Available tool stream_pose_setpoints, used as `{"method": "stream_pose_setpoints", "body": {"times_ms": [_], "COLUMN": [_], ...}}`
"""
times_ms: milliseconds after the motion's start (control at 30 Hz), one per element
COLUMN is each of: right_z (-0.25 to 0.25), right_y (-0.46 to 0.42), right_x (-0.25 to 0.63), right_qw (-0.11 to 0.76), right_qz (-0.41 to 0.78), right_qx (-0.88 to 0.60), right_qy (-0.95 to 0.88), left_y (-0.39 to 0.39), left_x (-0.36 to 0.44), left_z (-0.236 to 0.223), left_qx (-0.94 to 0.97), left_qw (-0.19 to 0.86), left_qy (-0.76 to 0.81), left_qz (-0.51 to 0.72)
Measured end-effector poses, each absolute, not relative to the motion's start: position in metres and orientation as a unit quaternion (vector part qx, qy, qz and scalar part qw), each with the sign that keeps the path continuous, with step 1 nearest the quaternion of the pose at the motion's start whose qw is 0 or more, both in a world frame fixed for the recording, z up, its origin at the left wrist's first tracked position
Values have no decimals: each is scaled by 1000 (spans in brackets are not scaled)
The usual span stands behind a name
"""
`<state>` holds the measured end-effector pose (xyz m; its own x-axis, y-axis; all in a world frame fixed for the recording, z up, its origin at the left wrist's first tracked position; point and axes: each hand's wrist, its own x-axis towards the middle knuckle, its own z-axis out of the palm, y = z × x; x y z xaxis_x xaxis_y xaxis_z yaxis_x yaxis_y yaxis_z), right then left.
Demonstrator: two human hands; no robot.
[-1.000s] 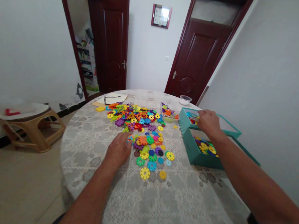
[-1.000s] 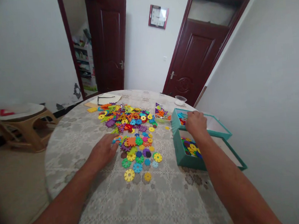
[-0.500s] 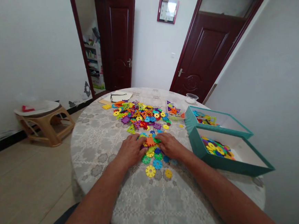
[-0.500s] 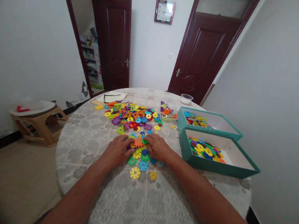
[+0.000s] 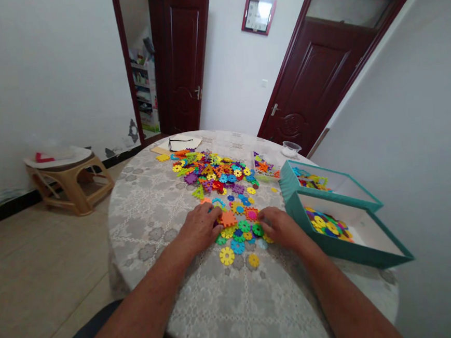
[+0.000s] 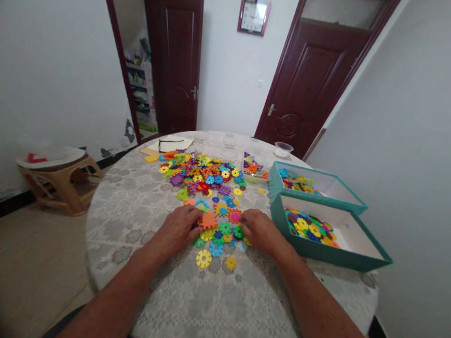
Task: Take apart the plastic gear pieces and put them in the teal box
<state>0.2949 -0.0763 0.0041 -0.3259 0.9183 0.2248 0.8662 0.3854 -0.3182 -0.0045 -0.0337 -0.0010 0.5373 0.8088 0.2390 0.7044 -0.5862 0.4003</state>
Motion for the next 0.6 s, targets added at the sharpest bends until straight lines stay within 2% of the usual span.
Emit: {"method": "stream_pose_setpoints", "body": {"times_ms": [100,233,600], "right_z": [-16,-29,-8], "right_y": [-67,-59,-75], "right_x": [298,296,287], "right_qw": [247,246,329], "right_qz": [22,47,98], "right_qx": [-548,-542,-523], "right_qy": [-799,-802,-780], "left_y": [-35,-36,-39], "left_x": [-1,5,5], "left_z": [-1,-2,-6], "left_qx": [873,876,867], "left_qw": [124,131,127], "left_qy": [424,416,424], "left_qz": [205,207,229]}}
